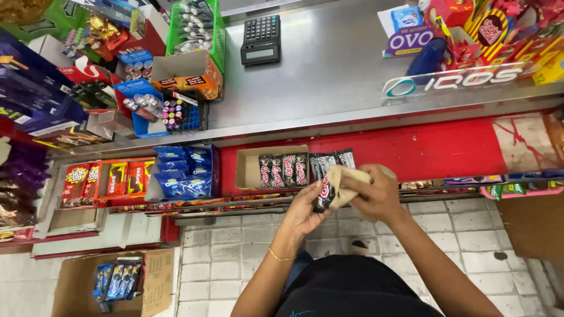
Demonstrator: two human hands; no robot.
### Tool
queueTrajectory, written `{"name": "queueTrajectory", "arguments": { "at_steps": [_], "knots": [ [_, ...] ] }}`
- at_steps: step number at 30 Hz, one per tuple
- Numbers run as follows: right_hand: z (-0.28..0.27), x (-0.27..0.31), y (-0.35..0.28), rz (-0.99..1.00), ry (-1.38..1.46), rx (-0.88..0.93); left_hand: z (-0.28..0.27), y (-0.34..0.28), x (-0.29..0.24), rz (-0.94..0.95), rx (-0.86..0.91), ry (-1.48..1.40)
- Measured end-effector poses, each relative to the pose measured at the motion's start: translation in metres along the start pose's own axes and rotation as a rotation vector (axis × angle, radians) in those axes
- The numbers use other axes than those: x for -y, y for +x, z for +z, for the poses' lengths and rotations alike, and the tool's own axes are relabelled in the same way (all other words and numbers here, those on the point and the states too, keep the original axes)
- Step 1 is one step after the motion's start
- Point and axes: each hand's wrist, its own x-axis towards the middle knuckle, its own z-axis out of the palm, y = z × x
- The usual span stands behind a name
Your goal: Cleaning a store counter and arranging snack items on the display shelf.
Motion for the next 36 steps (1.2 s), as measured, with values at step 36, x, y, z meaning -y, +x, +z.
{"name": "queueTrajectory", "arguments": {
  "at_steps": [36],
  "knots": [
    [0.129, 0.166, 0.071, 0.285, -0.121, 0.258, -0.090, -0.035, -0.156, 0.334, -0.238, 0.420]
  ]
}}
